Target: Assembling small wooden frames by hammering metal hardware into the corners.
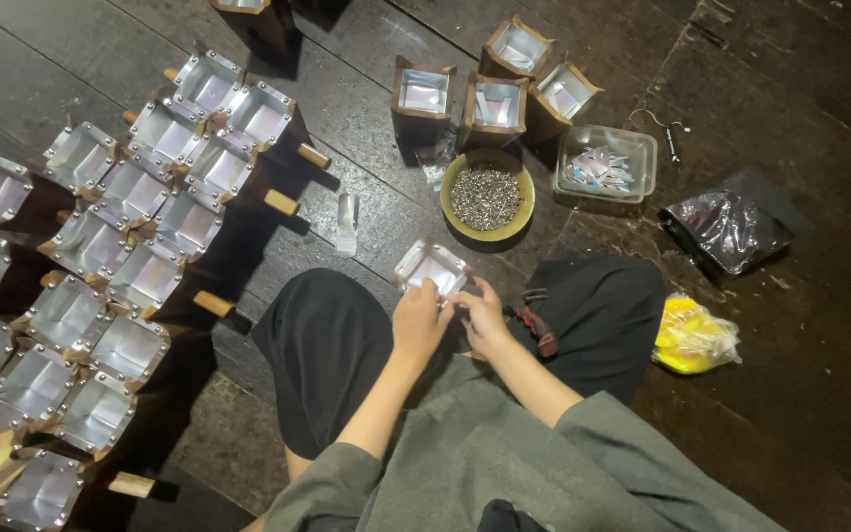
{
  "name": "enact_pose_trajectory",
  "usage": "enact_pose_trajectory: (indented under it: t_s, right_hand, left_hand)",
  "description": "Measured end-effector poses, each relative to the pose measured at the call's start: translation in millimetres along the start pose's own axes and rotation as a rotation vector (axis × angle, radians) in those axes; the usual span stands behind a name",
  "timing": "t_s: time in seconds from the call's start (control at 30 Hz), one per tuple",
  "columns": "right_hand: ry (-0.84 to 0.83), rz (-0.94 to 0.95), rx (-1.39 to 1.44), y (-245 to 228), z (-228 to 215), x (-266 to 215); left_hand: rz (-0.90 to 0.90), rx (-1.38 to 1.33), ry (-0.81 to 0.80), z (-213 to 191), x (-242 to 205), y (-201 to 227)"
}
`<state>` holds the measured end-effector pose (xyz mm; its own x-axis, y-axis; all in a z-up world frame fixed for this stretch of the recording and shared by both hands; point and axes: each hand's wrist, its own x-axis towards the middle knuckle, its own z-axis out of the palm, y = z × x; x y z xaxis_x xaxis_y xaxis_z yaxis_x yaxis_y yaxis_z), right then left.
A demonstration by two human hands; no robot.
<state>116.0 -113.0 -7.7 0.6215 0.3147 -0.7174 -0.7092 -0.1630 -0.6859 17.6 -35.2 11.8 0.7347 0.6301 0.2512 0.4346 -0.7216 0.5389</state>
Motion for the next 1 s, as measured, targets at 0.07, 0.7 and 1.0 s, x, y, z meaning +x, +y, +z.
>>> enact_pose_trajectory:
  t_s: [0.07,0.7,1.0]
  right_hand:
    - [-0.043,-0.006,-0.021,-7,-5,12]
    - [-0.208,-0.017,-0.154,-4,-24,40]
    - [-0.105,-0.312,-0.353,-9,-11,24]
  left_hand:
    - [-0.041,0.003,0.003,4,-1,10]
    - [-0.421,-0.446,-0.146,-17,46,22]
    - [-0.596,-0.612,-0.242,10,55,9]
